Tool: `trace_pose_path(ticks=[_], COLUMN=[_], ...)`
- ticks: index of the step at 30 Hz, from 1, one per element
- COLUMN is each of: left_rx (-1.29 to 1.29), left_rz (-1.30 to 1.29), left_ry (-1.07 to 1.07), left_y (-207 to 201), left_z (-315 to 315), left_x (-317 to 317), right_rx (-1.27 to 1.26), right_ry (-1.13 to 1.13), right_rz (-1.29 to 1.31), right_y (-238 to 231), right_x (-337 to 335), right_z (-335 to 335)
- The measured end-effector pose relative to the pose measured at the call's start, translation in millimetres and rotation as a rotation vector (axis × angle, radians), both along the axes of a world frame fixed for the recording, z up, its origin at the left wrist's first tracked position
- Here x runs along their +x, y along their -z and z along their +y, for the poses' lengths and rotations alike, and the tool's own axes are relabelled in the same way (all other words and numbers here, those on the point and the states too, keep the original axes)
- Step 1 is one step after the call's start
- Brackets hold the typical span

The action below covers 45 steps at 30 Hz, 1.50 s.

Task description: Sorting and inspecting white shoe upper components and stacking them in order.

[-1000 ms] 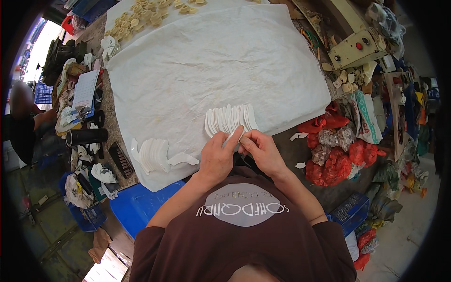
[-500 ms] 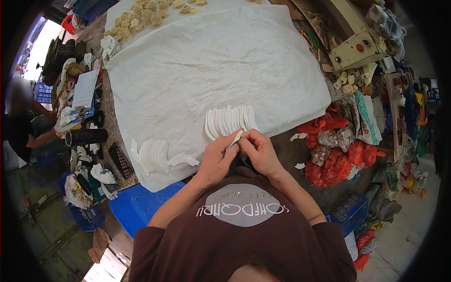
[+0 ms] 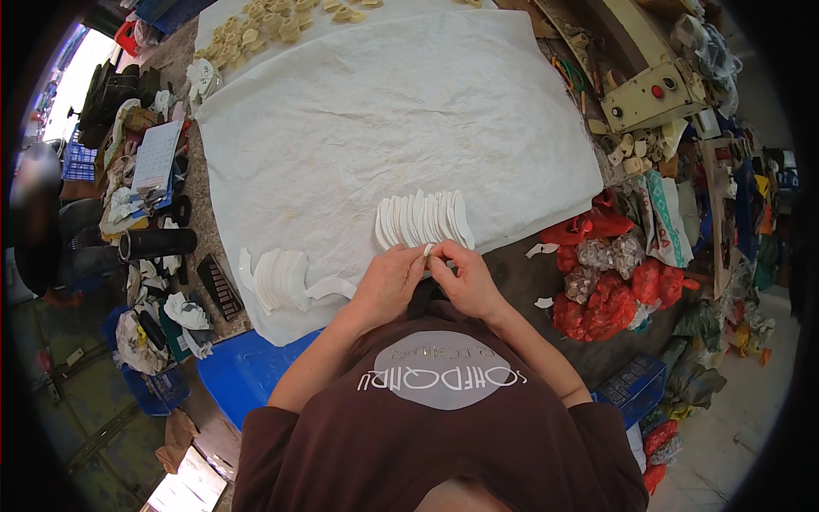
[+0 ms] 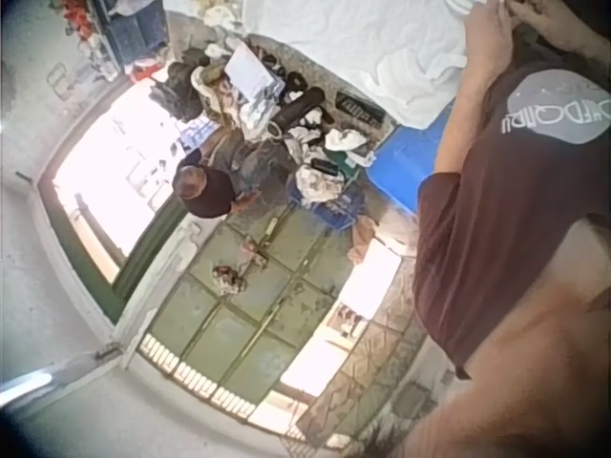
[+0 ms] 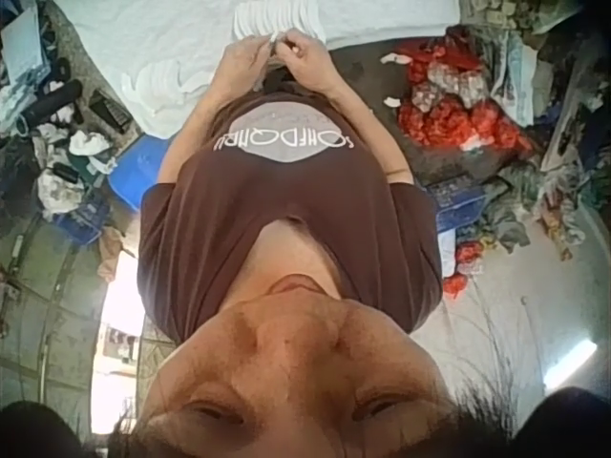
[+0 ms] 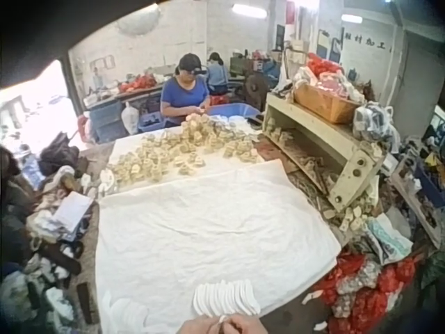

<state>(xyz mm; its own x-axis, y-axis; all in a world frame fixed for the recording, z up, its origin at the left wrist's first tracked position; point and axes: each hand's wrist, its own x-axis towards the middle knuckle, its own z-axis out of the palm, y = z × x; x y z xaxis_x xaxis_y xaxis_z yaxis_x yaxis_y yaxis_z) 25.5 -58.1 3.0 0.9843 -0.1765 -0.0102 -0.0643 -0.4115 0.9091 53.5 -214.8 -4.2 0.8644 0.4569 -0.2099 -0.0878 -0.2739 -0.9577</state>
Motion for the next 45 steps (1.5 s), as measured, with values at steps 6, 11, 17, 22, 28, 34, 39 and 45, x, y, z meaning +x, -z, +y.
trace_pose_path(ticks=[6, 11, 17, 22, 28, 34, 39, 45], left_rx=[-0.183, -0.357, -0.55, -0.75, -0.763, -0.618, -0.849, -0.827], left_rz=[0.281, 0.321, 0.568, 0.674, 0.684, 0.589, 0.583, 0.417], left_ry=[-0.124, -0.087, -0.236, -0.478, -0.439, -0.361, -0.654, -0.808], left_y=[20.1, 15.1, 17.7, 15.7, 19.6, 34.7, 26.0, 36.1], left_z=[-1.9, -3.1, -4.5, 2.6, 1.9, -1.5, -1.7, 25.8], left_x=[-9.4, -5.2, -5.6, 2.7, 0.1, -3.2, 12.1, 29.3], right_rx=[0.01, -0.039, -0.065, -0.043, -0.036, -0.247, -0.113, -0.622], right_ry=[0.008, -0.006, -0.059, -0.182, 0.044, -0.113, -0.292, -0.492], right_rz=[0.056, -0.105, -0.179, -0.382, -0.543, -0.724, -0.729, -0.528], right_y=[7.6, 13.0, -1.1, -11.0, -5.1, -5.5, -10.3, 38.8], right_x=[-7.3, -5.4, -6.6, -13.3, 2.8, 4.2, -0.8, -20.3], right_z=[2.6, 1.3, 1.6, 2.9, 6.8, 10.9, 3.4, -81.1])
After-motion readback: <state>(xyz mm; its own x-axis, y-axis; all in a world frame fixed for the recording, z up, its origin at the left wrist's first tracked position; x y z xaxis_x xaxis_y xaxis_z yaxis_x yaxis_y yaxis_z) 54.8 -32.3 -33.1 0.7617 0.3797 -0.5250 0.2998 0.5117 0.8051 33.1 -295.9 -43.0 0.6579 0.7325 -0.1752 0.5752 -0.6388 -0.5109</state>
